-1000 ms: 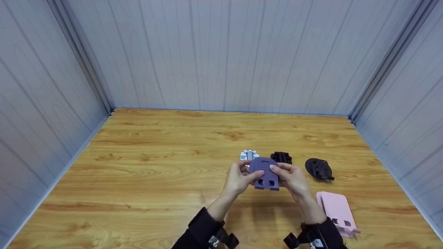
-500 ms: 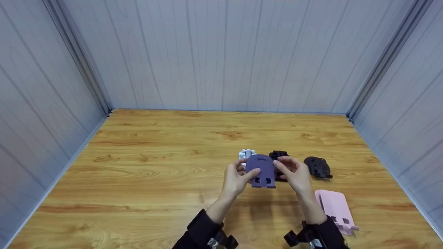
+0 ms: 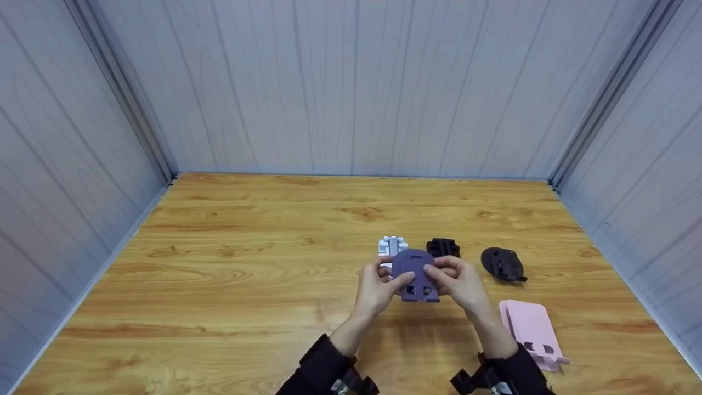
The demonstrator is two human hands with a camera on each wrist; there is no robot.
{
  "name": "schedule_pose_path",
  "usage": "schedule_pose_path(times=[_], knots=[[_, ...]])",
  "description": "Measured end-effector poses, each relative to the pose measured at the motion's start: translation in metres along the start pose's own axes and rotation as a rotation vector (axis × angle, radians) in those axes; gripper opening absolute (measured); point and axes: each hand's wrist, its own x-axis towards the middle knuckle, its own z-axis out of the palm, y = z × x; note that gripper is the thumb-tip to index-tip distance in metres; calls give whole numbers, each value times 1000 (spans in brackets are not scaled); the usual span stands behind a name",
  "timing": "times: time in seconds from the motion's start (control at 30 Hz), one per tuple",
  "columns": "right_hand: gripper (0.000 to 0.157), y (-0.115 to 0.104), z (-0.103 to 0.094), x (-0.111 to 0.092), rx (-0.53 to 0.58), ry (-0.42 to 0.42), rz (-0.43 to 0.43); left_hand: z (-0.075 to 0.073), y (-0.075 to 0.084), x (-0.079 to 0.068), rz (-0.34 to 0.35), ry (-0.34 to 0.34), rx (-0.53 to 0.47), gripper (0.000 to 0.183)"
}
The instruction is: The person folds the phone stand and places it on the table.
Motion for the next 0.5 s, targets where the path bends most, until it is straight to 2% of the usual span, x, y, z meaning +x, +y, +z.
schedule_pose_path(times=[0.17, 0.3, 0.4, 0.5], knots=[[23, 3, -1, 0, 26, -35, -23, 0, -2, 0, -30, -30, -8, 46], [22, 4, -5, -2, 37, -58, -21, -1, -4, 1, -62, -98, -7, 41], [23, 6, -11, -2, 25, -62, -12, -2, -4, 0, -70, -125, 23, 41], [25, 10, -18, -5, 11, -67, 3, -7, -5, -2, -57, -123, 85, 43]])
